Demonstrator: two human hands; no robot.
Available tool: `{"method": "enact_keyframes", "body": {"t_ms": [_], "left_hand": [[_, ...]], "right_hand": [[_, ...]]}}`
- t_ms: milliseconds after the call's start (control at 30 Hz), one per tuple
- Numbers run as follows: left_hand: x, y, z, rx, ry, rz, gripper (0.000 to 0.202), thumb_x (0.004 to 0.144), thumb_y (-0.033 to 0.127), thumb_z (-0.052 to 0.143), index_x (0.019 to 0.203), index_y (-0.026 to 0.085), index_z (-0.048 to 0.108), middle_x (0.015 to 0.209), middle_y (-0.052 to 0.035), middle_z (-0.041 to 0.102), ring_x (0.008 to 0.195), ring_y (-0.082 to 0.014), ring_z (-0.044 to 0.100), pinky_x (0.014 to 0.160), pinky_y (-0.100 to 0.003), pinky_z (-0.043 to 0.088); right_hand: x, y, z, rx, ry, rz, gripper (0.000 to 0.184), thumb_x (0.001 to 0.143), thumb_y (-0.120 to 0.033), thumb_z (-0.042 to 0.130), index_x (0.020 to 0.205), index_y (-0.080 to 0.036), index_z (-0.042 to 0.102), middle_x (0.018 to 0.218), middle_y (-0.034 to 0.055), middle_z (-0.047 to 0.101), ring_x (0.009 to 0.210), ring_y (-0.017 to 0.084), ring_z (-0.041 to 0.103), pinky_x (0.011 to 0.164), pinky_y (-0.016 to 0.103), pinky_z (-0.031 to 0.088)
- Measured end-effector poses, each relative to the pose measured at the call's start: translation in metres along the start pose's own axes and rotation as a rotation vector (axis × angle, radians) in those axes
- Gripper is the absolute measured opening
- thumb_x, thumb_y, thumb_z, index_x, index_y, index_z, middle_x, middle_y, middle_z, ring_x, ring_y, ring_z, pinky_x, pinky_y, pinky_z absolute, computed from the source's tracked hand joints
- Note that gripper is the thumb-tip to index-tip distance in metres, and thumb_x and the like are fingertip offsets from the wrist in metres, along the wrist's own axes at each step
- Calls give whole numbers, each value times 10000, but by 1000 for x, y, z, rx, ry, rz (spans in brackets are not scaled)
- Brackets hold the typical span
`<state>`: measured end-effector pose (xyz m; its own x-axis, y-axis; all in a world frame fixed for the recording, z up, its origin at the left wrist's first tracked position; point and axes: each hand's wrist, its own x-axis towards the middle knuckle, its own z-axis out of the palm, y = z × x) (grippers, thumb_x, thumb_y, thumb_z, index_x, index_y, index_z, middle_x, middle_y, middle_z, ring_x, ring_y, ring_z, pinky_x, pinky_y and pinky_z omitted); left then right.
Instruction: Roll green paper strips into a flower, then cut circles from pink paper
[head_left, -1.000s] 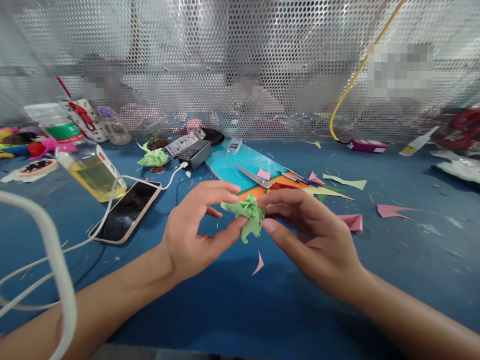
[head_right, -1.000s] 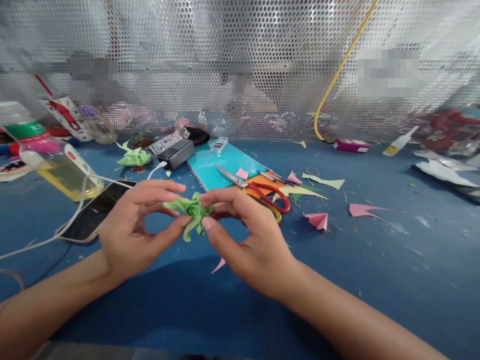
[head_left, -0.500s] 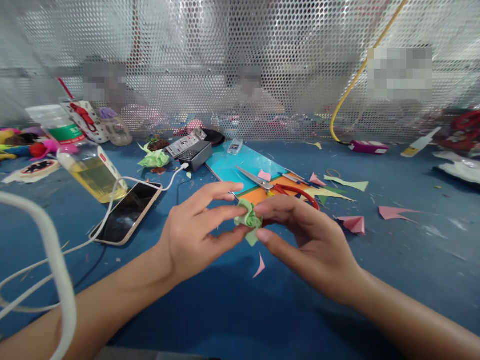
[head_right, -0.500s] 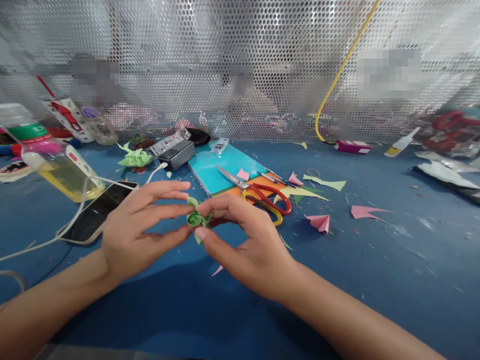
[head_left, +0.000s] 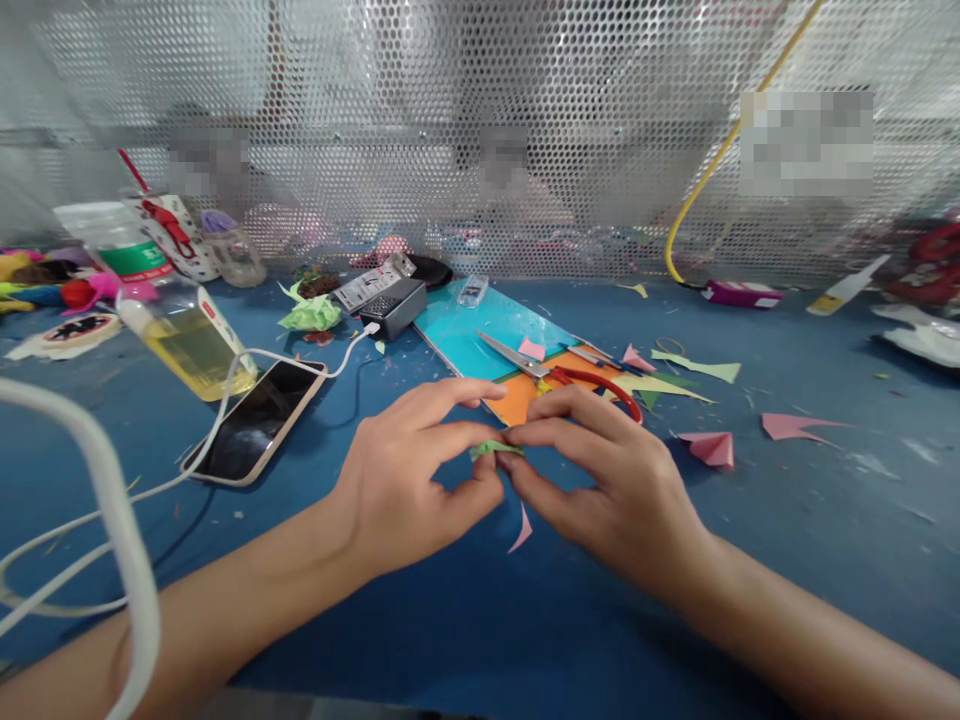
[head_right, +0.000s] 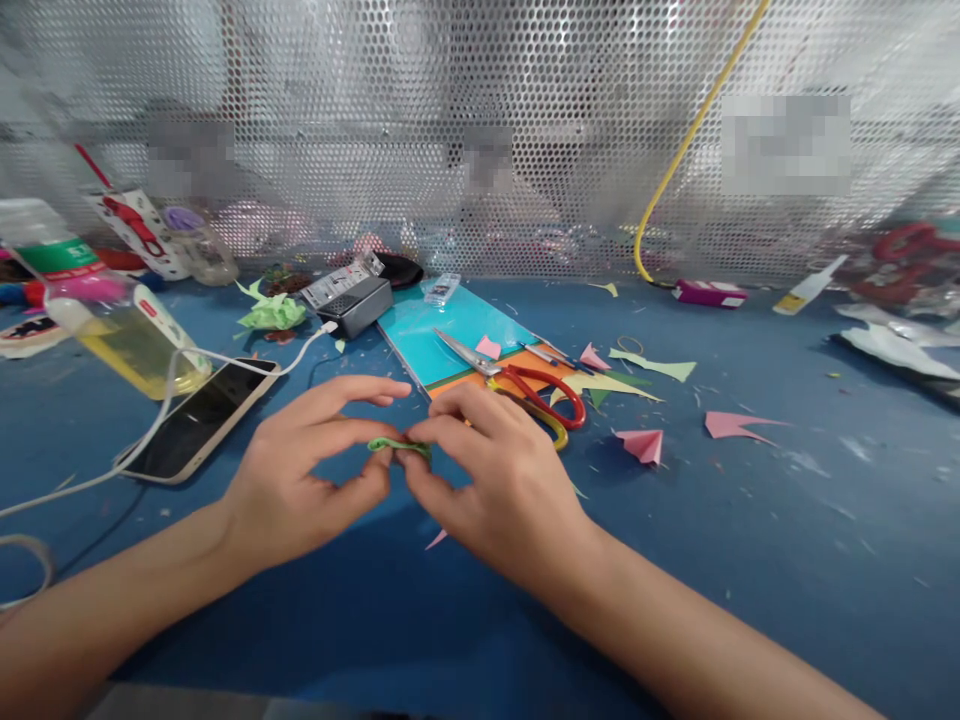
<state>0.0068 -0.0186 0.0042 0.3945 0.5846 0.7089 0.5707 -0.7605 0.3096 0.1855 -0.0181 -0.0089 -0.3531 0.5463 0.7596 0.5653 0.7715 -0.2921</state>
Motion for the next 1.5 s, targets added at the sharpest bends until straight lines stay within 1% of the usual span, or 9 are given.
{"method": "enact_keyframes", "body": {"t_ms": [133,300,433,633,867,967,1200,1333,1500], "left_hand": [[5,-3,-2,-157,-154,-178,85,707,182,672,788,160,665,1001,-68,651,914,-175,624,800,-304,518],[12,-8,-4,-412,-329,-455,141,708,274,729,757,161,659,748,7,665,718,-116,603,689,-228,495],[12,-8,-4,-583,-357,-603,133,768,298,677,768,167,700,723,13,690,695,-108,614,647,-201,481],[13,-6,0,-793,-232,-791,137,724,271,729,839,196,734,774,20,741,718,-107,672,656,-167,518],[8,-8,-3,-641,-220,-652,183,763,275,700,932,219,742,863,13,755,759,-119,686,659,-157,526],[7,-12,-2,-695,-258,-642,201,773,287,692,961,233,734,918,16,751,810,-132,694,704,-173,538],[11,-17,0,-712,-263,-696,321,703,306,754,1003,207,696,725,28,750,708,-117,696,619,-141,520],[9,-14,0,-642,-272,-619,254,747,299,711,977,192,711,790,8,755,759,-138,698,672,-175,532],[8,-9,-1,-441,-352,-538,304,804,322,642,1071,186,693,877,-14,751,796,-173,692,707,-235,537]], "right_hand": [[3,2,-5,15,-74,90,81,818,-161,622,768,-196,676,813,35,619,749,154,605,693,294,483],[9,5,-15,184,-225,213,128,816,-201,629,702,-206,689,782,20,611,731,138,584,658,264,461],[13,7,-20,207,-260,239,124,806,-194,630,691,-207,678,773,7,596,732,136,567,662,266,448],[13,8,-21,228,-261,264,118,821,-212,622,708,-205,654,797,0,586,736,125,566,671,253,443],[10,7,-12,250,-217,319,161,832,-202,598,674,-192,620,756,-2,586,692,120,552,657,251,438],[10,9,-12,251,-235,337,170,843,-241,594,681,-197,620,769,-2,584,701,122,548,658,254,427],[13,18,-17,284,-368,361,212,884,-328,544,737,-208,638,782,2,611,761,143,570,703,267,425],[13,19,-17,243,-437,379,256,897,-345,517,711,-196,611,718,-12,596,696,126,548,640,252,401],[12,19,-13,173,-474,409,297,896,-357,506,658,-189,559,645,-22,559,609,115,505,558,244,357]]}}
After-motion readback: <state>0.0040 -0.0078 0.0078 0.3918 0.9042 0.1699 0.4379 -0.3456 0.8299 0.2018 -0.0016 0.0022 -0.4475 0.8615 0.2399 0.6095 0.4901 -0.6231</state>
